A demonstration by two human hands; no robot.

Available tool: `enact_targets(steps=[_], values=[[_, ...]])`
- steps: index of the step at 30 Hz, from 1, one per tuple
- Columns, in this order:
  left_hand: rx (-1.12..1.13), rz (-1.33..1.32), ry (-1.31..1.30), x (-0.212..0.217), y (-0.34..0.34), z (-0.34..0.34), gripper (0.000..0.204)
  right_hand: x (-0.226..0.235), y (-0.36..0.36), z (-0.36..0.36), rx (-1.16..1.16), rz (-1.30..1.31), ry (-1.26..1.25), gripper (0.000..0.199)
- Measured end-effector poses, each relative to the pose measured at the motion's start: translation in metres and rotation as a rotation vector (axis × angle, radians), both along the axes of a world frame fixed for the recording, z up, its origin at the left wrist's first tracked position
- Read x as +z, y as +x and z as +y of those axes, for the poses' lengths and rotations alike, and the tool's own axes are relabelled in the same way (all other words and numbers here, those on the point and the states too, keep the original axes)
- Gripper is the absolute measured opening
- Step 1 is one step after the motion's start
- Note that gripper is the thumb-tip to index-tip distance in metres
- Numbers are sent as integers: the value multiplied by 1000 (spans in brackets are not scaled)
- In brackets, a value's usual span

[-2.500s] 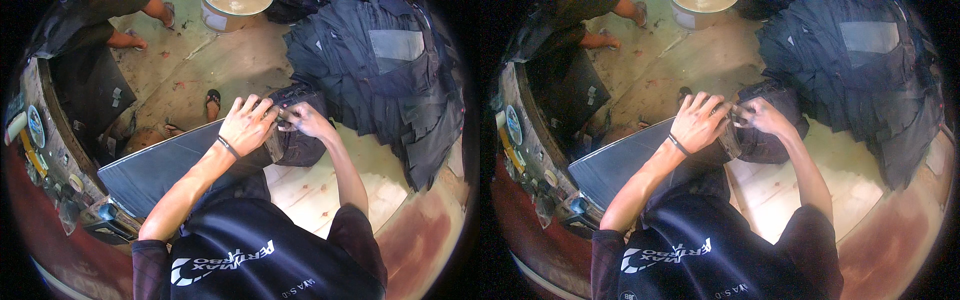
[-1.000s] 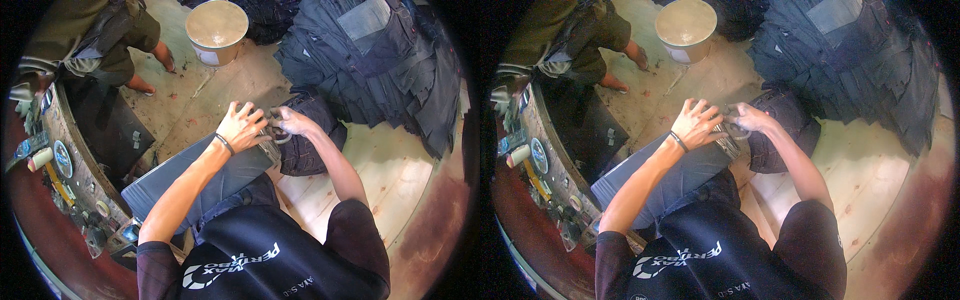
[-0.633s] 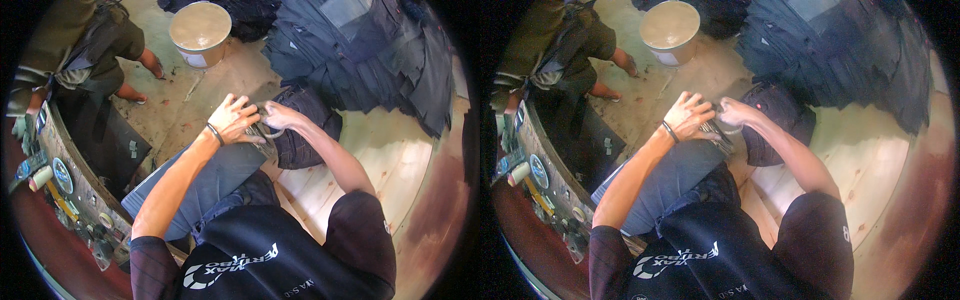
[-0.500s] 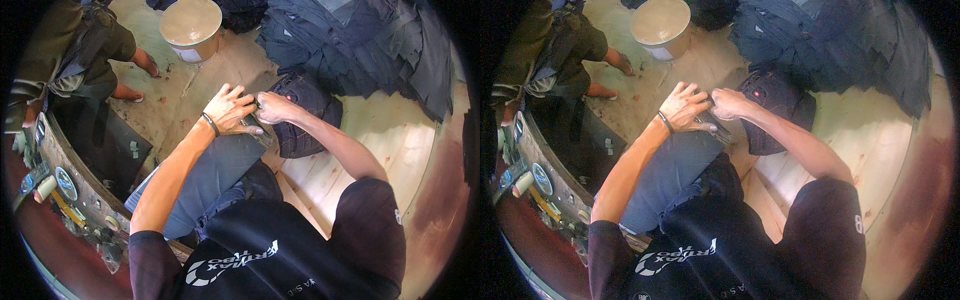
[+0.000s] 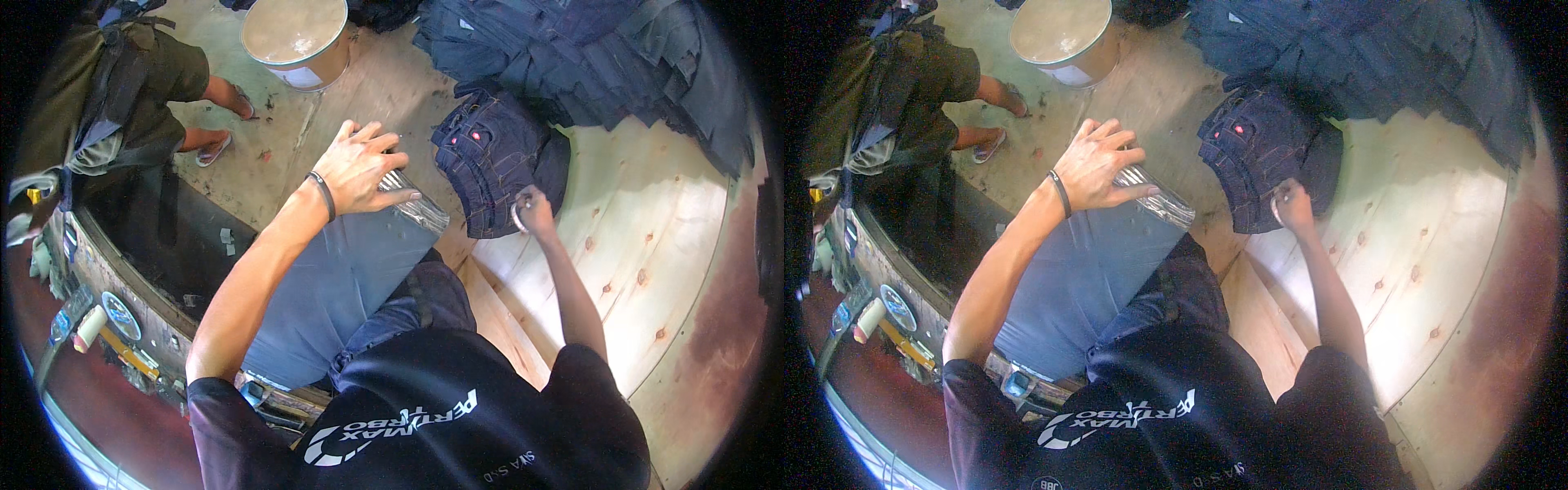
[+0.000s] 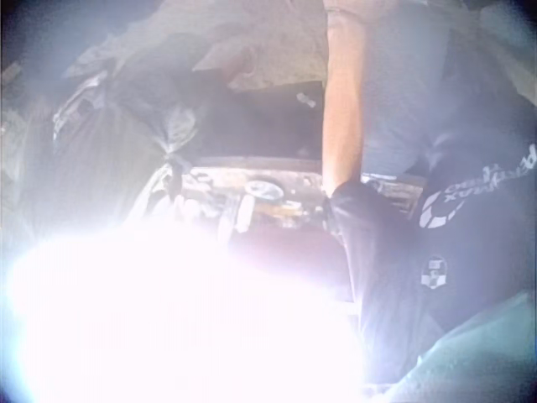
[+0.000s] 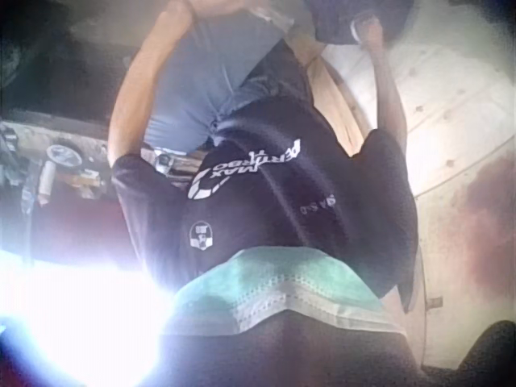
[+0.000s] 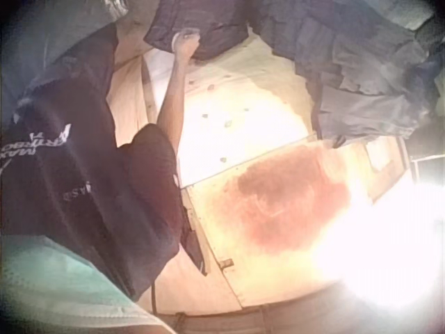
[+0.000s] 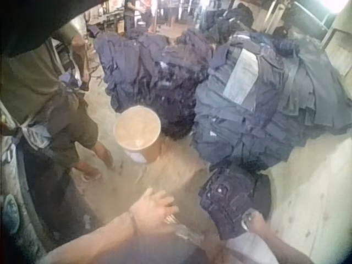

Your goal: The person applies clear tape to the edges of a dark fabric panel, smoothing it down with their hands. They then rub the surface of the fabric with a small blue block and continue taping additional edges.

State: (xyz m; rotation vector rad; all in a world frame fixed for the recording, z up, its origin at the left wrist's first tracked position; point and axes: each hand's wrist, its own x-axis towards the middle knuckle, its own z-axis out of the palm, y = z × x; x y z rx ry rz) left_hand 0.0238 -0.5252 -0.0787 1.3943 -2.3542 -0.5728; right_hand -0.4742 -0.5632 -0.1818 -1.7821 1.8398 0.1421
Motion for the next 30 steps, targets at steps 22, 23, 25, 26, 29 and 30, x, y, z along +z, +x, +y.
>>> enact_targets(steps=[22,23,25,26,29,30], values=[[884,335,-146,10,-63,186,73,56,152,-40,265,-405,-253,33],[981,352,-155,11,-59,216,69,81,176,-43,328,-445,-259,41],[1134,363,-101,21,-55,274,60,131,230,-34,401,-520,-271,44],[1199,349,-92,27,-54,302,58,151,258,-22,388,-518,-233,45],[1393,360,-144,46,-58,365,56,199,338,32,387,-737,-104,48],[1444,388,-126,52,-60,381,55,206,361,56,414,-851,30,49]])
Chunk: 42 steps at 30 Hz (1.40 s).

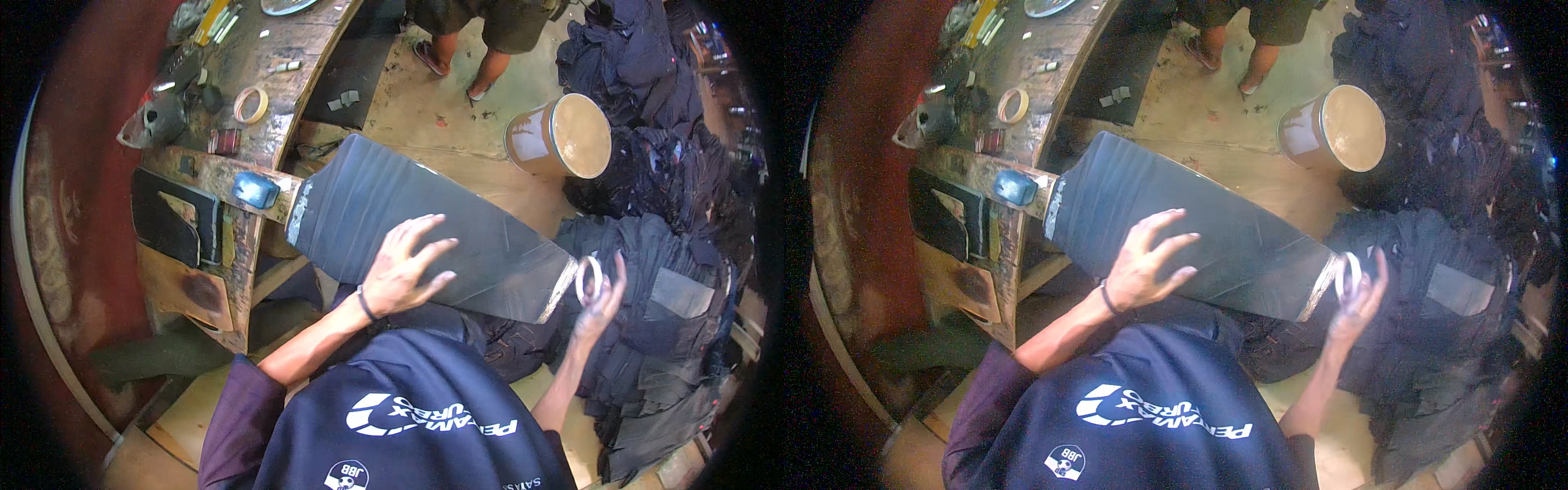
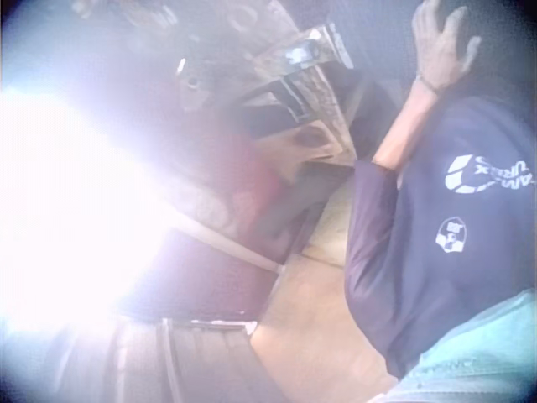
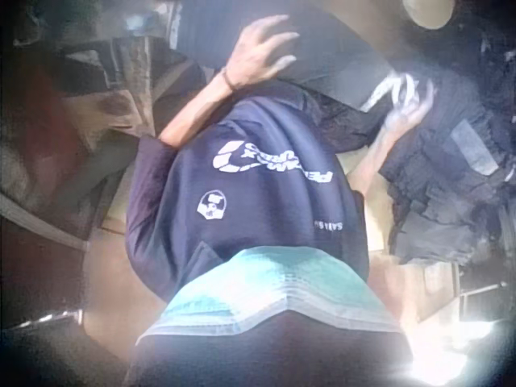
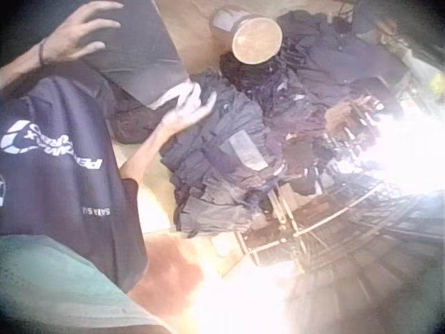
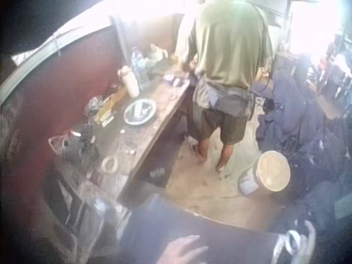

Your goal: The person applies clear tape to the edges of a dark fabric panel, smoothing it down with their hands. They then rub the surface of the fabric with a small blue block and continue taping additional edges.

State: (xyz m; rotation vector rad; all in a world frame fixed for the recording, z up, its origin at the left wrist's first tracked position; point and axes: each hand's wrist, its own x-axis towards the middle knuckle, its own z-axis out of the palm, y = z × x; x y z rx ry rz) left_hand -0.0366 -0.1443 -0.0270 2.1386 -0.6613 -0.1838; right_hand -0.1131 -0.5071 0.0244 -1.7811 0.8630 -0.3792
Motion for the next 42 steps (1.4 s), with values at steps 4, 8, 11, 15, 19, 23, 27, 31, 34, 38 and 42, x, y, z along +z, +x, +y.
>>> enact_targets(steps=[4,8,11,15,19,23,27,31,34,38,42], values=[[179,79,-27,19,-1,53,51,12,61,111,477,-63,-49,52],[350,18,-148,48,13,97,51,24,93,209,743,-116,132,59],[453,-60,-211,71,26,118,47,33,108,262,864,-124,132,59],[516,46,-425,80,48,137,43,38,122,311,974,-171,39,61],[541,34,-453,72,63,162,39,37,128,338,1034,-109,43,63],[751,125,-528,58,69,186,34,10,177,359,1132,-186,-217,57],[696,38,-363,42,56,209,32,-65,316,405,1193,-205,-636,31],[518,146,-272,28,31,225,28,-131,457,464,1324,-141,-859,23],[488,150,-165,20,19,233,28,-149,493,478,1365,-130,-996,26],[487,246,-140,15,26,225,29,-128,444,429,1168,-598,-783,34],[462,208,-199,4,68,189,30,-84,343,323,1121,-185,-610,28]])
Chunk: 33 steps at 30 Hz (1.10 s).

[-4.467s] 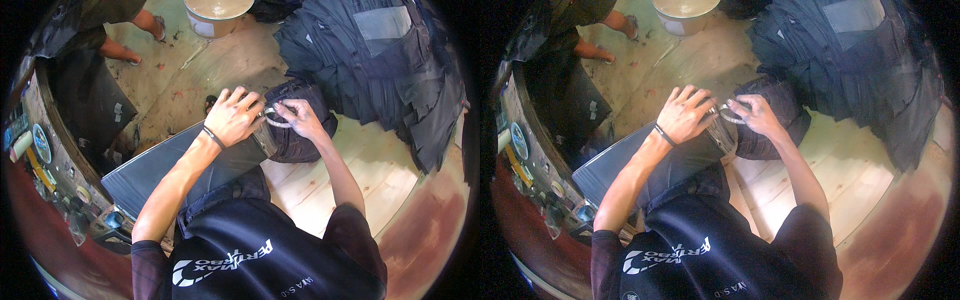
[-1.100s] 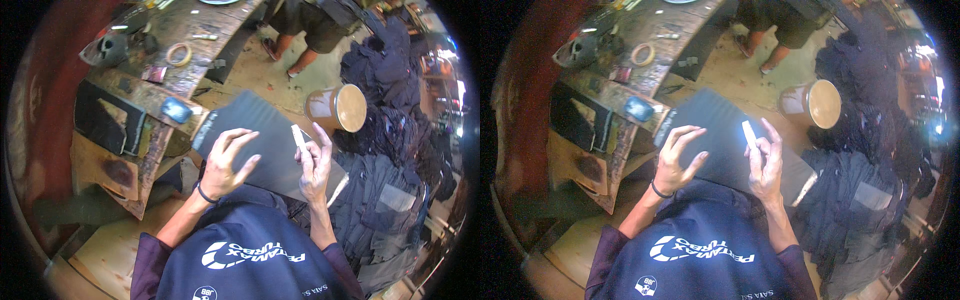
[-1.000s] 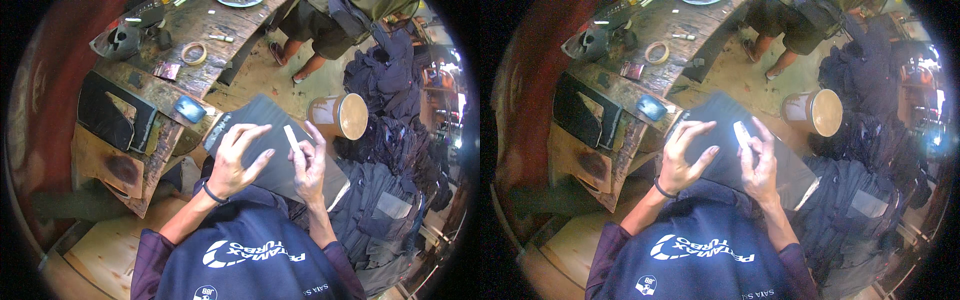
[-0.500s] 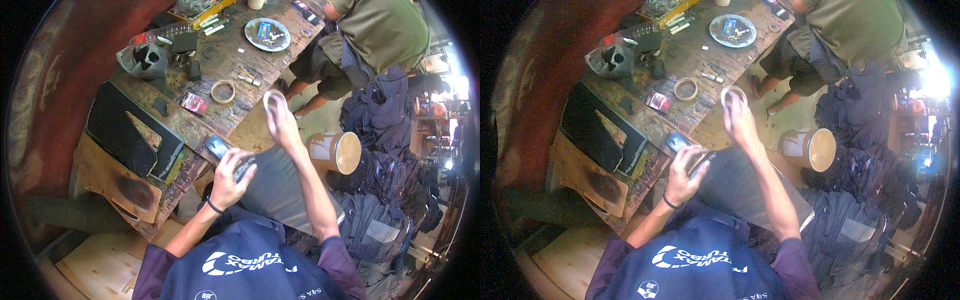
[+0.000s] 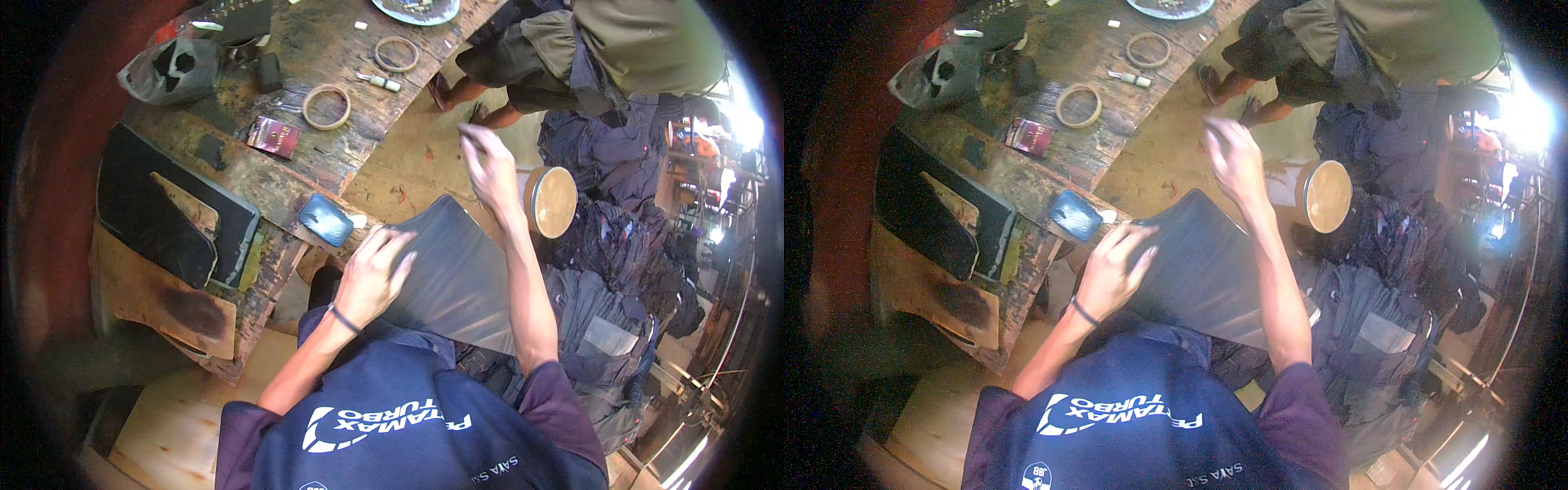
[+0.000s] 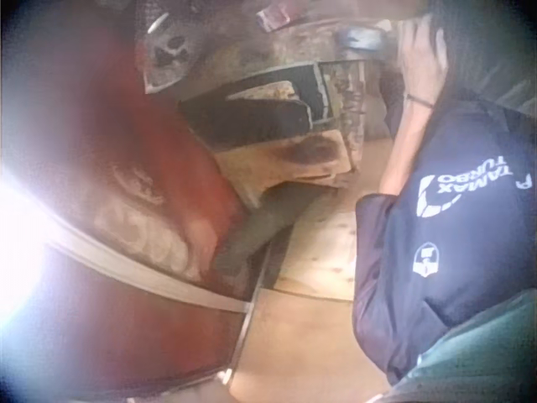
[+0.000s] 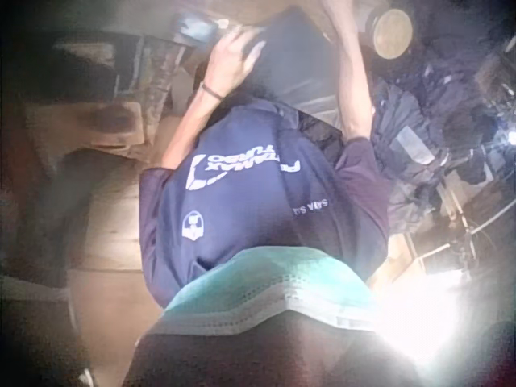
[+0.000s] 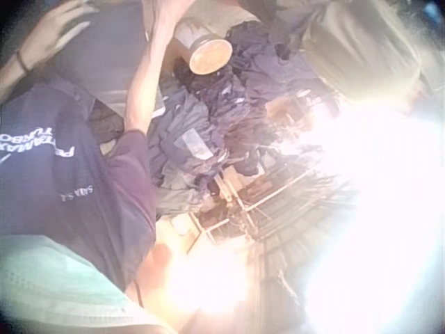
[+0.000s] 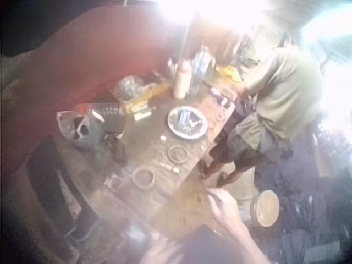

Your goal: The person applies clear tape to the edges of a dark fabric panel, smoothing it down with their hands. They then rub the surface of the fabric with a small blue block and continue taping additional edges.

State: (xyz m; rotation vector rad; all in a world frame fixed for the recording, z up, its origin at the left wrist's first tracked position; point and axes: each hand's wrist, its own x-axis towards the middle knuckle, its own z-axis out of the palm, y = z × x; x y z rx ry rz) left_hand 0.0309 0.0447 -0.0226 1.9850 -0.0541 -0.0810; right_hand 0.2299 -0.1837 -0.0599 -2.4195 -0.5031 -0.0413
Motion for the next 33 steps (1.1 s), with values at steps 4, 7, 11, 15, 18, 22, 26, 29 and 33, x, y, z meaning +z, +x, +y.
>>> enact_targets(steps=[4,7,11,15,18,22,26,29,33], values=[[19,-33,178,-21,43,-36,40,19,-83,-56,-188,190,-136,30],[-3,10,208,-32,53,-65,44,14,-122,-54,-210,262,-94,33],[10,-26,203,-39,55,-92,46,0,-138,-36,-161,183,-58,37],[65,17,168,-39,56,-93,42,-4,-132,-29,-125,233,-69,39],[62,58,172,-36,59,-89,41,0,-124,-26,-121,184,-73,38],[50,43,278,-34,64,-87,38,7,-115,-22,-178,315,-70,33],[-22,61,338,-33,70,-81,37,14,-111,-21,-222,408,-67,30],[-27,105,316,-27,69,-77,36,18,-114,-21,-197,293,-89,29],[-24,166,306,-20,67,-74,37,19,-116,-20,-185,220,-139,27]])
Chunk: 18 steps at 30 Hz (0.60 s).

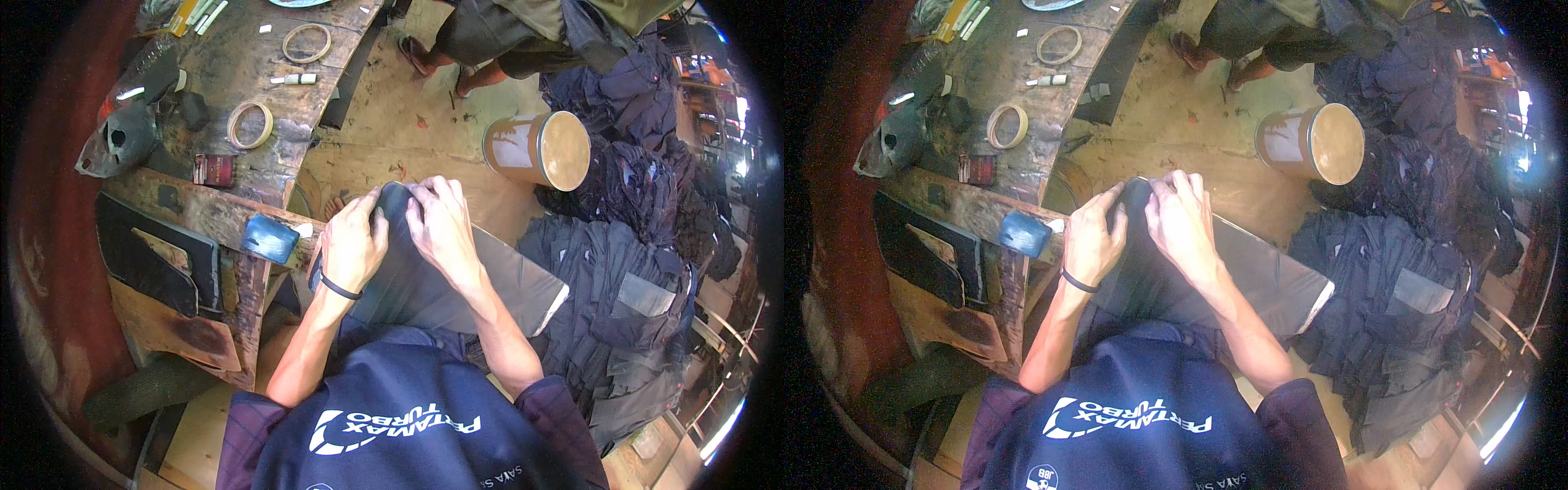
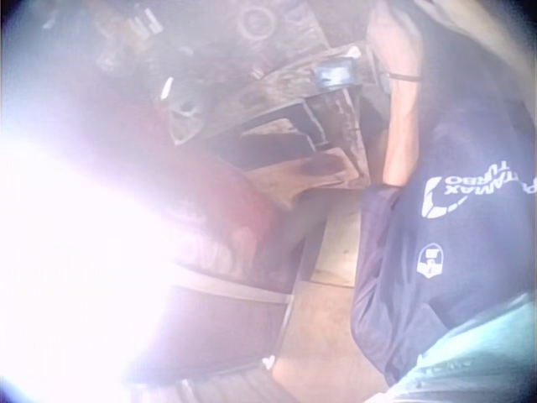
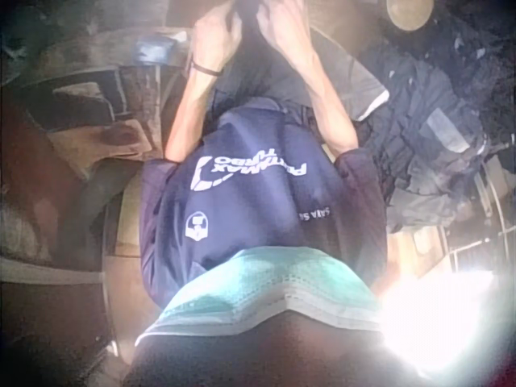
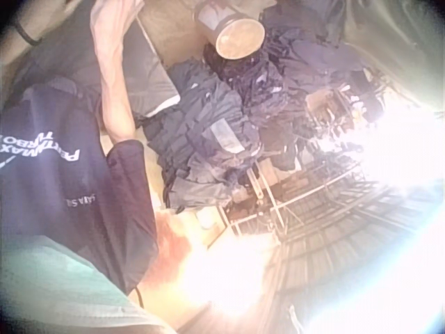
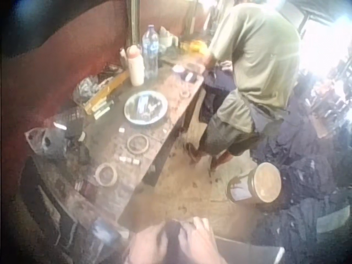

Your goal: The person applies clear tape to the edges of a dark fabric panel, smoothing it down with their hands. They then rub the surface of the fabric with a small blue block and continue taping additional edges.

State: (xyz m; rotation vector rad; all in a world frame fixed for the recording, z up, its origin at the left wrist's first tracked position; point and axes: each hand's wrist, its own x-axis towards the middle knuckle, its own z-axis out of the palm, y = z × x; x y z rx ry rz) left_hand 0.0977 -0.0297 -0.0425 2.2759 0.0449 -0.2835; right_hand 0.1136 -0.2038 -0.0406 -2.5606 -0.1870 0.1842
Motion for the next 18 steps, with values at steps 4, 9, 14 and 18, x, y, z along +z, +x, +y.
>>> enact_targets(steps=[4,9,14,18], values=[[15,-37,-20,2,-2,0,38,-1,5,-2,0,60,13,28],[-2,-113,-19,-3,-10,1,39,2,10,-11,33,128,-8,30],[-16,-139,-17,-7,-17,-2,43,4,-2,-16,-9,85,37,31],[-53,-132,-5,-7,-18,-1,48,5,-19,-21,-48,16,10,29]])
